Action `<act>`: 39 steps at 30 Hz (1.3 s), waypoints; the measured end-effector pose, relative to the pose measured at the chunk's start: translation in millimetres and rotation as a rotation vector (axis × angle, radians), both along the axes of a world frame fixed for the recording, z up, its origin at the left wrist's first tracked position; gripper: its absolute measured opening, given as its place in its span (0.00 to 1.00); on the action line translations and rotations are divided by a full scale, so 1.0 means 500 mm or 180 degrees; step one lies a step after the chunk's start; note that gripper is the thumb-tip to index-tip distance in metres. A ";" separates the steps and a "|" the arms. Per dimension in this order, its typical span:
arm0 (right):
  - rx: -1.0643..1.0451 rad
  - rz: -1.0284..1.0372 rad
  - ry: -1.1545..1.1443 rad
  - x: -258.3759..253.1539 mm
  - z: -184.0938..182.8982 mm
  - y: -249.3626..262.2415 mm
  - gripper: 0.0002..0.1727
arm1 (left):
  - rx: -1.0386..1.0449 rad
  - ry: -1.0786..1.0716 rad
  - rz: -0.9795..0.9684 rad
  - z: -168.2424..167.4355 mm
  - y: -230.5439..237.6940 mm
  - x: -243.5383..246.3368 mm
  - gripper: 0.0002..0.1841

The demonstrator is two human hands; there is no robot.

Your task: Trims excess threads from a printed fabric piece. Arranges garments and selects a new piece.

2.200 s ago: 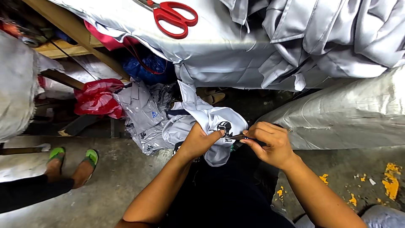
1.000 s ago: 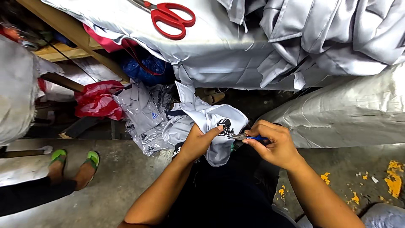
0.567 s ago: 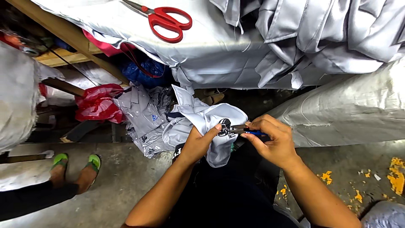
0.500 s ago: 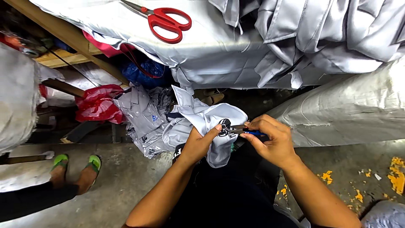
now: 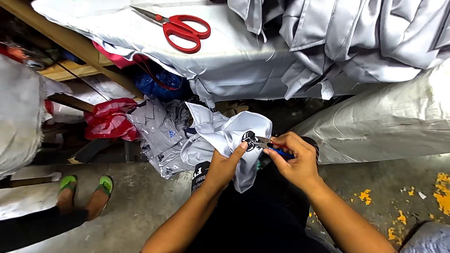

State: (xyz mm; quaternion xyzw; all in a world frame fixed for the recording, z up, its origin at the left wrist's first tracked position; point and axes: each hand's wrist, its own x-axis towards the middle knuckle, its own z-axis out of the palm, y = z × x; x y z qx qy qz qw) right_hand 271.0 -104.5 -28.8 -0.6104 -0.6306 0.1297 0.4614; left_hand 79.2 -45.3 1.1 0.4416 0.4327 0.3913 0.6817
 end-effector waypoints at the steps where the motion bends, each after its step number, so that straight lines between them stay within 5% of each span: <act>1: 0.0014 -0.0022 0.0028 -0.005 -0.003 -0.001 0.15 | -0.0033 -0.0041 0.0048 -0.002 -0.004 0.003 0.08; 39: 0.0278 -0.0325 0.0147 -0.023 -0.012 -0.004 0.12 | -0.0374 -0.0651 0.0489 -0.022 -0.028 0.026 0.09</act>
